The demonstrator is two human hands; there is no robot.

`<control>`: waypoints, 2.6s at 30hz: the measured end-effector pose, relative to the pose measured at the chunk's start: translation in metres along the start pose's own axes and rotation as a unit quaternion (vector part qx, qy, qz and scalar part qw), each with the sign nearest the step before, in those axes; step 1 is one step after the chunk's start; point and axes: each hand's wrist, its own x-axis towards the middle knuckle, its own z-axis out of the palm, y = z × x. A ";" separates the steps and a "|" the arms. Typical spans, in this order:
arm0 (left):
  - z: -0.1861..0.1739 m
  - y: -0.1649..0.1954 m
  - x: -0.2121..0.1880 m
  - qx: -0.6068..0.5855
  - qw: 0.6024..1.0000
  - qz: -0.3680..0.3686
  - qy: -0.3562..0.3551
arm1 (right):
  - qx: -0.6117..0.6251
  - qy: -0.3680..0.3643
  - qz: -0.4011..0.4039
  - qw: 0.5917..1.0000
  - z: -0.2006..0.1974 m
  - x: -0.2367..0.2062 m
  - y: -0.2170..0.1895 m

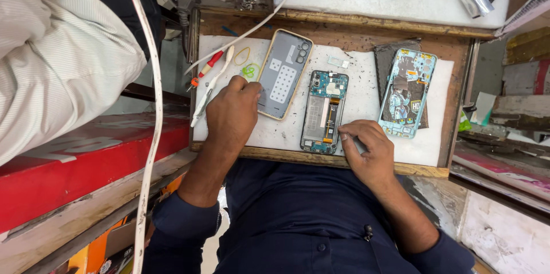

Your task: The person disassembles a smartphone, removes the motherboard, and places it on the workbench. They then handle the phone's back cover and other components, preparing them for reassembly or further repair.

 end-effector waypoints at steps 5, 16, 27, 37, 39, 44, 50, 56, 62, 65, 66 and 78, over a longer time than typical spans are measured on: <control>0.008 0.002 0.001 0.091 0.996 0.024 0.009 | 0.003 -0.004 0.001 1.000 -0.001 0.000 0.000; 0.002 -0.008 -0.006 -0.018 0.999 0.029 0.010 | 0.011 -0.020 -0.007 1.000 0.000 -0.001 0.003; -0.003 -0.007 -0.008 -0.053 0.998 -0.016 -0.029 | 0.002 -0.032 -0.013 0.999 0.000 0.000 0.002; -0.008 0.017 -0.015 -0.017 0.997 0.047 0.067 | -0.004 -0.033 -0.013 0.999 0.000 0.000 0.002; -0.006 0.019 -0.019 -0.043 0.997 0.049 0.050 | -0.003 -0.036 -0.013 0.999 0.000 0.001 0.002; 0.001 0.015 -0.017 -0.088 0.995 0.034 0.009 | -0.004 -0.033 -0.020 0.999 -0.001 0.002 0.000; 0.001 0.013 -0.018 -0.075 0.995 0.058 -0.023 | -0.001 -0.027 -0.020 0.999 0.000 0.001 -0.002; 0.014 0.019 -0.001 -0.003 0.988 0.147 -0.045 | -0.003 -0.029 -0.020 0.999 0.000 0.003 -0.002; 0.018 0.029 0.004 0.069 0.981 0.164 -0.071 | 0.004 -0.024 -0.018 1.000 -0.001 0.003 -0.003; 0.018 0.035 0.004 0.087 0.978 0.173 -0.073 | 0.002 -0.030 -0.012 0.999 0.000 0.003 -0.002; 0.018 0.036 0.007 0.095 0.978 0.173 -0.070 | 0.003 -0.028 -0.017 0.999 0.000 0.004 -0.001; 0.029 0.050 0.023 0.119 0.971 0.160 -0.131 | 0.009 -0.028 -0.013 0.999 0.001 0.003 0.001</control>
